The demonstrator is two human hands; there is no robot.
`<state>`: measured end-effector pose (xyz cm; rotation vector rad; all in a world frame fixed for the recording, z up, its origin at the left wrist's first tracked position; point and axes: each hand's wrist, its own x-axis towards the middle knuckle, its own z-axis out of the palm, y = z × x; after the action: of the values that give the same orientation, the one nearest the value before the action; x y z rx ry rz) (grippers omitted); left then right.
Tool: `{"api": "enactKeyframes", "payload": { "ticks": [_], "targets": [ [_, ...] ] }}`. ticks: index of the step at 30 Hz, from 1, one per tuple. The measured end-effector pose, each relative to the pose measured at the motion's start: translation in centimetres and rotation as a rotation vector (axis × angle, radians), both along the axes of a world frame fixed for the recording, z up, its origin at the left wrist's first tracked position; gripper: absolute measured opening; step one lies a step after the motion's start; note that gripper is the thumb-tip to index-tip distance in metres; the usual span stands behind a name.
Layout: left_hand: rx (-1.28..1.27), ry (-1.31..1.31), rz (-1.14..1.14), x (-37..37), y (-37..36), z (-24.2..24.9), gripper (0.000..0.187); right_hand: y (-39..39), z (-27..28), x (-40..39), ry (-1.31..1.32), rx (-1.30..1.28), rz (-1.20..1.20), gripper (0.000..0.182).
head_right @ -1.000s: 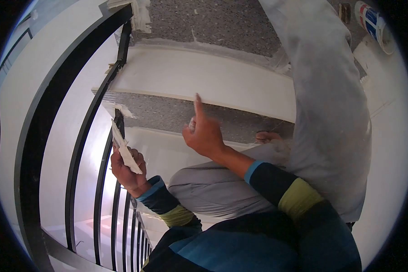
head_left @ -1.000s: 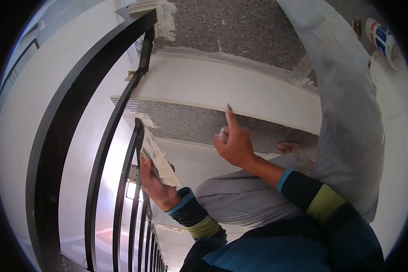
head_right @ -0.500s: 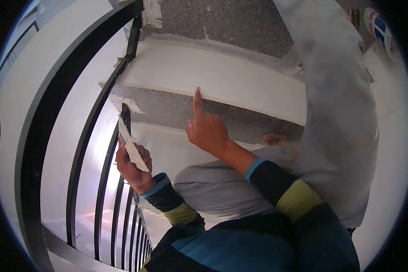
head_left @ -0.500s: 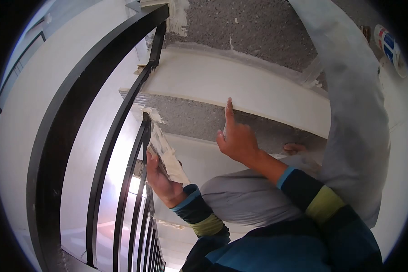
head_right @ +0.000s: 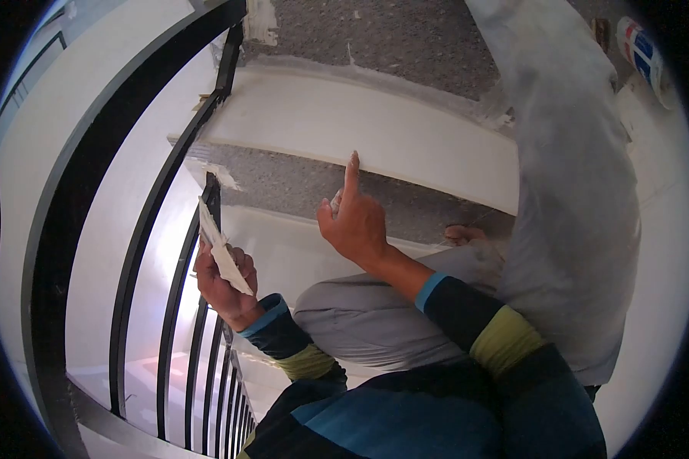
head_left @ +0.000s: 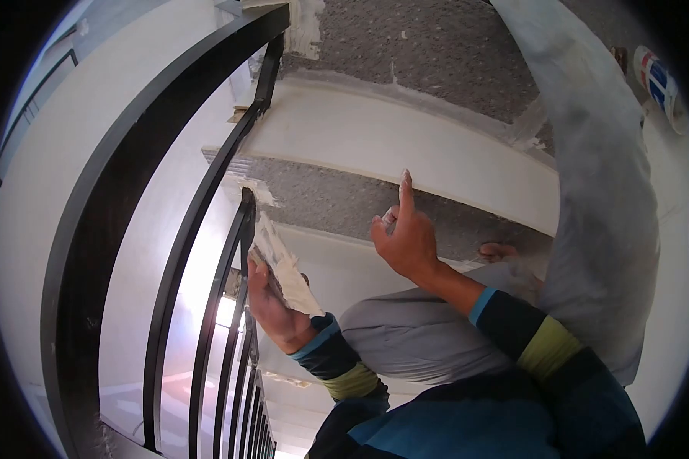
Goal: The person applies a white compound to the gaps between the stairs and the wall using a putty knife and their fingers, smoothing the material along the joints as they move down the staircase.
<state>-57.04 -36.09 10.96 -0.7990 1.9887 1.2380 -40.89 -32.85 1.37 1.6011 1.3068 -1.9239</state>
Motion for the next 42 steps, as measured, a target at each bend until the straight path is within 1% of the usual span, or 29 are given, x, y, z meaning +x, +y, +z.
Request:
{"api": "enactKeyframes", "payload": {
  "ticks": [3, 7, 9, 11, 13, 14, 16, 17, 19, 20, 22, 23, 25, 26, 28, 29, 31, 32, 34, 35, 37, 42],
  "targets": [
    [-0.022, -0.002, -0.014, 0.0, 0.0, 0.0, 0.021, -0.1, 0.0, -0.7, 0.002, -0.027, -0.025, 0.086],
    [0.008, -0.02, -0.039, -0.1, -0.3, -0.1, 0.019, -0.2, -0.3, -2.0, 0.024, -0.046, -0.066, 0.086],
    [0.007, -0.019, 0.011, -0.1, -0.1, 0.0, 0.019, -0.5, -0.6, -2.8, 0.06, -0.023, -0.056, 0.085],
    [-0.002, -0.012, 0.012, -0.2, -0.1, 0.1, 0.019, -0.6, -0.9, -3.6, 0.095, 0.001, -0.046, 0.085],
    [-0.01, -0.008, 0.013, -0.2, 0.1, 0.1, 0.02, -0.5, -1.1, -4.0, 0.228, -0.016, 0.081, 0.084],
    [-0.027, -0.009, -0.002, -0.2, 0.3, 0.2, 0.02, -0.6, -1.1, -4.0, 0.228, -0.014, 0.08, 0.084],
    [-0.042, -0.012, -0.018, -0.2, 0.2, 0.2, 0.021, -0.6, -0.8, -3.6, 0.359, 0.013, 0.166, 0.084],
    [-0.029, -0.012, -0.042, -0.2, -0.1, 0.2, 0.022, -0.5, -0.8, -3.4, 0.359, 0.014, 0.165, 0.084],
    [-0.018, -0.012, -0.064, -0.2, -0.2, 0.2, 0.023, -0.1, -0.6, -3.0, 0.183, 0.025, 0.149, 0.084],
    [-0.021, -0.012, -0.046, -0.2, -0.1, 0.2, 0.023, 0.2, -0.7, -2.9, 0.183, 0.025, 0.149, 0.084],
    [-0.023, -0.01, -0.027, -0.2, -0.1, 0.2, 0.024, 0.9, -1.2, -2.7, 0.02, 0.087, 0.26, 0.084],
    [-0.016, -0.012, -0.027, -0.2, -0.2, 0.2, 0.025, 0.9, -1.2, -2.7, 0.021, 0.088, 0.26, 0.084],
    [-0.007, -0.011, -0.027, -0.2, -0.2, 0.1, 0.026, 0.9, -1.3, -2.7, -0.039, 0.054, 0.432, 0.084],
    [0.0, -0.011, -0.025, -0.2, -0.2, 0.1, 0.026, 0.7, -0.9, -2.6, -0.038, 0.054, 0.432, 0.084],
    [0.007, -0.011, -0.023, -0.2, 0.0, 0.2, 0.027, 0.3, 0.2, -2.3, 0.079, 0.178, 0.576, 0.084],
    [0.012, -0.011, -0.043, -0.2, 0.1, 0.2, 0.027, 0.2, 0.7, -2.0, 0.078, 0.178, 0.575, 0.084],
    [0.018, -0.011, -0.065, -0.1, 0.3, 0.2, 0.028, 0.0, 1.2, -1.5, 0.19, 0.003, 0.315, 0.083],
    [0.016, -0.005, -0.039, -0.1, 0.3, 0.2, 0.028, 0.0, 1.2, -1.3, 0.193, 0.004, 0.315, 0.083],
    [0.01, 0.004, -0.011, -0.2, 0.2, 0.4, 0.028, -0.2, 0.9, -1.1, 0.068, 0.135, 0.042, 0.082],
    [0.02, 0.012, -0.007, -0.2, 0.1, 0.2, 0.028, -0.3, 0.6, -1.0, 0.069, 0.136, 0.041, 0.082],
    [0.03, 0.019, -0.003, -0.2, -0.3, 0.0, 0.027, -0.4, 0.0, -0.9, -0.023, 0.077, 0.005, 0.082],
    [0.036, 0.035, 0.021, -0.1, -0.5, 0.1, 0.027, -0.2, -0.2, -1.4, -0.009, -0.008, -0.024, 0.082]
  ]
}}
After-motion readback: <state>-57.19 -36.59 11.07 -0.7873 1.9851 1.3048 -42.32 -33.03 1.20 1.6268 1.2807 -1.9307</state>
